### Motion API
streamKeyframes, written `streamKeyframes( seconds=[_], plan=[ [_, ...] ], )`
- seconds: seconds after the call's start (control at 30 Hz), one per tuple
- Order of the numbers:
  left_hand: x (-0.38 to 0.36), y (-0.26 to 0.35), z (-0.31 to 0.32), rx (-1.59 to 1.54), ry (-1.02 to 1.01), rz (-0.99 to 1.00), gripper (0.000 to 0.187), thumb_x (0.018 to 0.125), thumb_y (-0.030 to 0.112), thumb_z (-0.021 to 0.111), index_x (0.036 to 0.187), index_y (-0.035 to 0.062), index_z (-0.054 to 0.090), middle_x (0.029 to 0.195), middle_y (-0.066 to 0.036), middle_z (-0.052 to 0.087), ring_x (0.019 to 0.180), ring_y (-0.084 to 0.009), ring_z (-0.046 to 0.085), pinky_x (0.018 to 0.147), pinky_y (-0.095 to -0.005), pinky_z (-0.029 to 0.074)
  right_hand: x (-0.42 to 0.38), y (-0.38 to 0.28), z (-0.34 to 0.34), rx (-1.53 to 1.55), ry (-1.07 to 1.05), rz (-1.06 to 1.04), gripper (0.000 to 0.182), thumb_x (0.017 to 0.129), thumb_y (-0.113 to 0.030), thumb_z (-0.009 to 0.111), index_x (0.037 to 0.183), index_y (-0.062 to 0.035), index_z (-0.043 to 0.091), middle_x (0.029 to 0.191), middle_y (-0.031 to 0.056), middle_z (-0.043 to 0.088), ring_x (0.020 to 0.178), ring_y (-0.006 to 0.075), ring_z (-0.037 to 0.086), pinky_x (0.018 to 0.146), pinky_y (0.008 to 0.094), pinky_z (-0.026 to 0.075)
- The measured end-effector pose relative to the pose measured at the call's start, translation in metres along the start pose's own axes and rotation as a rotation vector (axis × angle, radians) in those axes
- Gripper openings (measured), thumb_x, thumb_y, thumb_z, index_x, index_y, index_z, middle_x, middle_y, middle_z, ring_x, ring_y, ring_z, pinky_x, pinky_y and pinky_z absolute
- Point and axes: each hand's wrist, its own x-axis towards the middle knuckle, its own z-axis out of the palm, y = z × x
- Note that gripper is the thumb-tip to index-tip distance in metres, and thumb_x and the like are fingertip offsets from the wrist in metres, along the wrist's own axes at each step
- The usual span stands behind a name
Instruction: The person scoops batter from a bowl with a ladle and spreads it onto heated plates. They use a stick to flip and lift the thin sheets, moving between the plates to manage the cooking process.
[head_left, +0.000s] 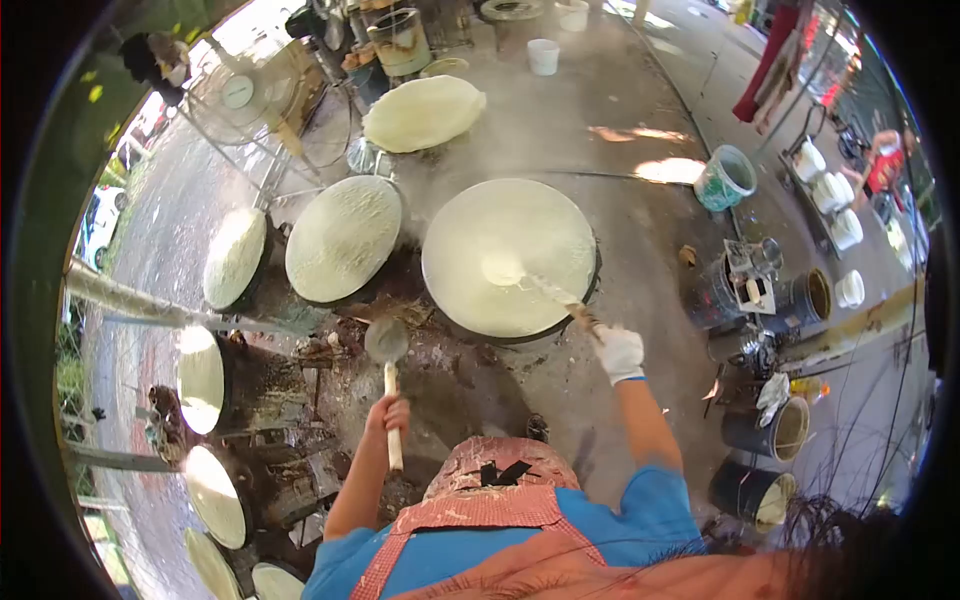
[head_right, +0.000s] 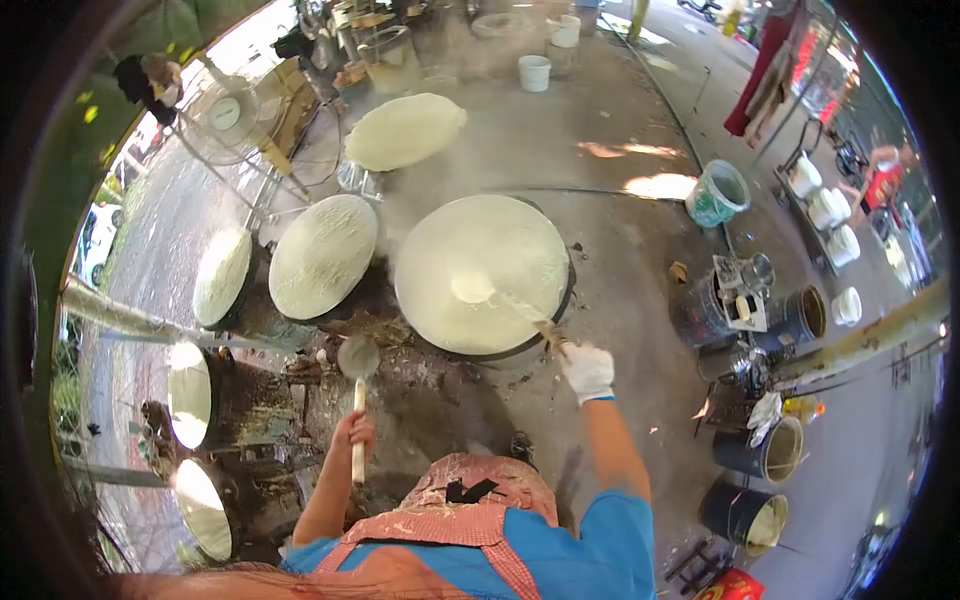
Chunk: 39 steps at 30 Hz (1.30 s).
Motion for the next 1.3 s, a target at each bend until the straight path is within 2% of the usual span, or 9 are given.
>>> streamKeyframes(
  seconds=[0.33,0.6,0.7,0.73,0.77,0.97,1.03,1.23,1.3],
  plan=[
    [0.114,-0.047,0.098,0.566,0.181,0.264,0.025,0.089,0.009,0.047,0.070,0.0117,0.030,0.052,0.003,0.027,0.039,-0.0056,0.027,0.031,-0.0202,0.025,-0.041,0.009,0.008,-0.099,0.144,0.345,0.020,0.078,-0.038,0.057,0.083,-0.0194,0.062,0.066,0.0099,0.058,0.054,0.0280,0.058,0.049,0.0418,0.047],
    [0.175,-0.090,0.091,0.857,0.262,0.419,0.019,0.081,0.005,0.051,0.082,0.0106,0.033,0.056,0.000,0.029,0.042,-0.0090,0.031,0.034,-0.0232,0.027,-0.095,-0.088,0.040,-0.119,0.175,0.137,0.021,0.080,-0.035,0.056,0.074,-0.0160,0.061,0.060,0.0095,0.055,0.049,0.0274,0.057,0.046,0.0413,0.046],
    [0.104,-0.061,0.088,0.554,-0.058,-0.014,0.021,0.088,0.014,0.047,0.072,0.0135,0.034,0.051,0.004,0.032,0.037,-0.0073,0.030,0.031,-0.0202,0.024,-0.113,-0.106,0.035,0.054,0.137,0.191,0.016,0.076,-0.032,0.063,0.082,-0.0176,0.065,0.064,0.0096,0.057,0.053,0.0265,0.057,0.049,0.0401,0.045],
    [0.084,-0.049,0.055,0.800,-0.185,0.139,0.013,0.091,0.016,0.045,0.080,0.0148,0.038,0.051,0.006,0.029,0.036,-0.0065,0.029,0.031,-0.0193,0.024,-0.117,-0.110,0.015,0.112,0.214,0.149,0.017,0.075,-0.031,0.064,0.086,-0.0179,0.067,0.064,0.0097,0.057,0.053,0.0263,0.056,0.049,0.0403,0.045],
    [0.052,-0.058,0.058,0.904,0.042,0.282,0.006,0.092,0.018,0.045,0.094,0.0196,0.040,0.051,0.005,0.027,0.036,-0.0057,0.028,0.030,-0.0193,0.024,-0.119,-0.116,0.001,0.177,0.295,0.106,0.020,0.074,-0.030,0.066,0.090,-0.0182,0.068,0.064,0.0098,0.056,0.053,0.0262,0.056,0.050,0.0405,0.044],
    [0.008,-0.022,0.027,0.296,0.050,-0.051,0.019,0.095,0.027,0.042,0.110,0.0158,0.038,0.056,0.003,0.029,0.038,-0.0038,0.027,0.030,-0.0189,0.023,-0.114,-0.159,0.012,-0.007,0.129,0.050,0.041,0.076,-0.024,0.067,0.114,-0.0124,0.059,0.074,0.0121,0.061,0.059,0.0288,0.058,0.052,0.0376,0.046],
    [-0.004,-0.005,0.011,-0.054,-0.080,-0.261,0.023,0.096,0.025,0.040,0.116,0.0164,0.048,0.060,0.003,0.030,0.040,-0.0031,0.029,0.030,-0.0180,0.026,-0.105,-0.173,0.018,0.267,0.293,-0.018,0.039,0.078,-0.017,0.065,0.116,-0.0099,0.058,0.083,0.0152,0.063,0.067,0.0300,0.062,0.060,0.0386,0.049],
    [-0.048,0.023,-0.012,-0.123,-0.254,-0.040,0.013,0.093,0.023,0.045,0.098,0.0148,0.055,0.055,0.003,0.029,0.037,-0.0033,0.027,0.028,-0.0173,0.023,-0.046,-0.211,0.044,0.531,-0.057,-0.226,0.040,0.077,-0.016,0.064,0.114,-0.0013,0.058,0.097,0.0182,0.064,0.080,0.0313,0.064,0.070,0.0363,0.050],
    [-0.070,0.018,-0.025,-0.187,-0.156,0.115,0.031,0.093,0.022,0.046,0.123,0.0250,0.042,0.054,0.003,0.029,0.036,-0.0033,0.027,0.026,-0.0176,0.022,-0.017,-0.216,0.063,0.712,-0.227,-0.184,0.039,0.078,-0.016,0.063,0.114,-0.0013,0.057,0.100,0.0190,0.063,0.083,0.0312,0.064,0.073,0.0353,0.050]
  ],
)
